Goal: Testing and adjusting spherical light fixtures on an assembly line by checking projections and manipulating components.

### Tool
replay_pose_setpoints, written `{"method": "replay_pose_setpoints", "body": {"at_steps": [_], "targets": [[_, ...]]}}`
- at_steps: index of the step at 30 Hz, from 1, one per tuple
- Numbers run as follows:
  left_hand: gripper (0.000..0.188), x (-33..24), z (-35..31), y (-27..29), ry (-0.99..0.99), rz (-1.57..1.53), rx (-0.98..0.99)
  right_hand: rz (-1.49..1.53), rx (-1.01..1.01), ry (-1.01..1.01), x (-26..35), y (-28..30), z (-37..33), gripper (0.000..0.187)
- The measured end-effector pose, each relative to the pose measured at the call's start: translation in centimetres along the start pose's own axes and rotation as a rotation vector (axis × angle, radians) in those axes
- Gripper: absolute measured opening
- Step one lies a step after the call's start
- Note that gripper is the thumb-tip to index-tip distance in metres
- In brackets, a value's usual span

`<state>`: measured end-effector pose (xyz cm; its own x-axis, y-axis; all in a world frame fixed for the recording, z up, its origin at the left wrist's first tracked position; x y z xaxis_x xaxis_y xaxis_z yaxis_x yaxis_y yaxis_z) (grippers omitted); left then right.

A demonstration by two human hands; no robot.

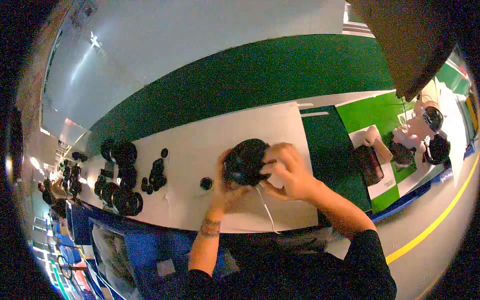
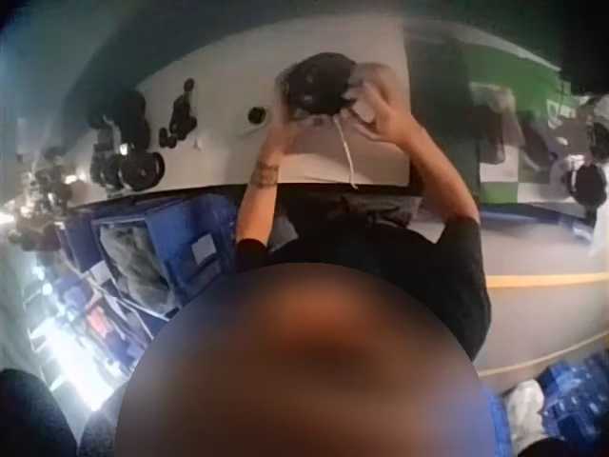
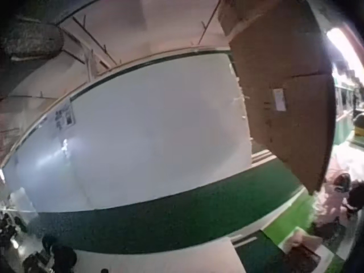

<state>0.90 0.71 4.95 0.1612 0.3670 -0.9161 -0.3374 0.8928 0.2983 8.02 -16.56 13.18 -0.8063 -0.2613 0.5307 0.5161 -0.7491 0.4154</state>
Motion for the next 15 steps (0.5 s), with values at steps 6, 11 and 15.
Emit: {"method": "replay_pose_setpoints", "body": {"at_steps": [6,11,15], "targets": [[0.088,0.3,-0.3,0.3,0.212,0.025,0.016,-0.027,0.159,-0.498,1.2,-1.2,-0.4,0.031],[0.084,0.6,-0.1,-0.1,0.34,-0.133,0.068,0.042,0.06,-0.212,2.0,0.2,1.2,0.041],[0.102,-0.2,-0.5,-0.2,0.092,-0.228,-0.034,-0.131,0.09,-0.097,1.2,-0.1,2.9,0.04]]}}
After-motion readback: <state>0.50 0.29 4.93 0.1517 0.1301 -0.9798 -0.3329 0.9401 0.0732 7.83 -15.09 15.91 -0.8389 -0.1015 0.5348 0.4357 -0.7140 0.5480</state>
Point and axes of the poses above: each hand's wrist, its own z-axis towards the middle knuckle, its own y-axis out of the back of the hand, x = y × z, the point moved 7 cm from there along z, towards the middle knuckle, and after that the axes turned 14 degrees about z, right-handed, at the moved point
